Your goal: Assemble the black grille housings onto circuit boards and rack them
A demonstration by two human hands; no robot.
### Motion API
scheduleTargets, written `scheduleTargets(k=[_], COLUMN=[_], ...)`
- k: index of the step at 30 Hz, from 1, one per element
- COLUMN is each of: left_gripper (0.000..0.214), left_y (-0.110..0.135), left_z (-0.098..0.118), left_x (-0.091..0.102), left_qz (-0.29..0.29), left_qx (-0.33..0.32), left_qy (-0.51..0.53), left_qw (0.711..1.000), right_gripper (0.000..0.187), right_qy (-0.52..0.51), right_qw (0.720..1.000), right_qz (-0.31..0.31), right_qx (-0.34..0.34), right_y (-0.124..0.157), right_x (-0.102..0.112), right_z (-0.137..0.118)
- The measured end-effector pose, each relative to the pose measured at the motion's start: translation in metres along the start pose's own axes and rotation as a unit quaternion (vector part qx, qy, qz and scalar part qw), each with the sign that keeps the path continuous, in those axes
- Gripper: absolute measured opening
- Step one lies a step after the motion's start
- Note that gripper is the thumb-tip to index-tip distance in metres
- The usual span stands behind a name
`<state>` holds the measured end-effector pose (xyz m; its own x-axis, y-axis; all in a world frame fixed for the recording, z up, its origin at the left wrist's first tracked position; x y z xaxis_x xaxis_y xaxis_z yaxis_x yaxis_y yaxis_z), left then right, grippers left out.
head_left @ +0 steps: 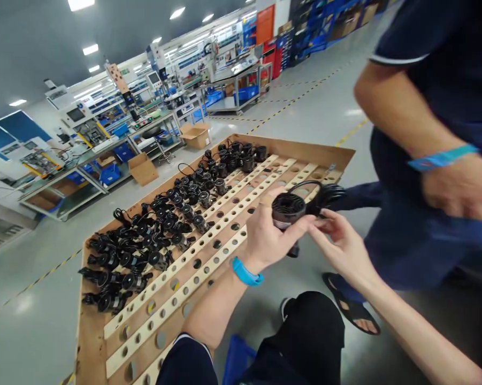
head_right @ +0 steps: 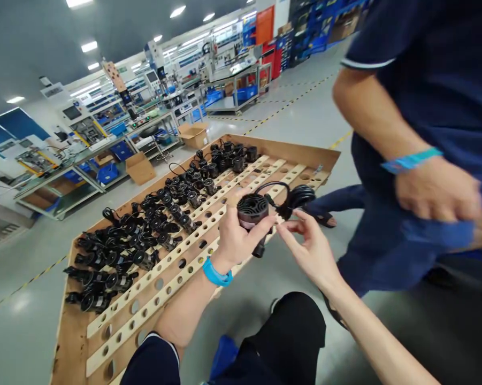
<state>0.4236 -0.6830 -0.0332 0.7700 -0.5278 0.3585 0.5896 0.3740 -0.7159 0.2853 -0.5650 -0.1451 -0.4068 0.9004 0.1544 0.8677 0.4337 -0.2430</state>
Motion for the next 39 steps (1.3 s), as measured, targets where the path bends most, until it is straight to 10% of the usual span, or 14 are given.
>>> scheduleTargets(k=[10, 22, 32, 39], left_gripper=[0.064, 0.059, 0.049, 0.058], left_y=[0.048, 0.043, -0.010, -0.008], left_z=[-0.095, -0.189, -0.244, -0.253], left_x=[0.016, 0.038, 0.106, 0.086], left_qz=[-0.028, -0.062, -0.083, -0.096], left_qx=[0.209, 0.196, 0.275, 0.345], left_qy=[-0.007, -0.172, -0.296, -0.422], left_qw=[0.978, 0.963, 0.911, 0.833], right_gripper=[0.046, 0.042, 0.032, 0.033], right_qy=[-0.018, -0.003, 0.057, 0.046], right_qw=[0.985, 0.964, 0.975, 0.978], right_qz=[-0.171, -0.245, -0.120, -0.134], right_qx=[-0.001, 0.102, 0.178, 0.153], right_y=[-0.062, -0.134, -0.165, -0.153], right_x=[-0.143, -0.239, -0.223, -0.238], right_z=[0.025, -0.004, 0.007, 0.016])
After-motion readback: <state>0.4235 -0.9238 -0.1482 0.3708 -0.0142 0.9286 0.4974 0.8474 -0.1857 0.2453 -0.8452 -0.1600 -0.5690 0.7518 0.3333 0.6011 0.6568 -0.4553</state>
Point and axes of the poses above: each hand's wrist, its own y-axis away from the middle knuckle, its own x-axis out of the back of the hand, z = x × y, the point moved 6 cm from there along -y, towards the middle knuckle, and after that the axes turned 3 degrees about -x, right-handed, at the moved point
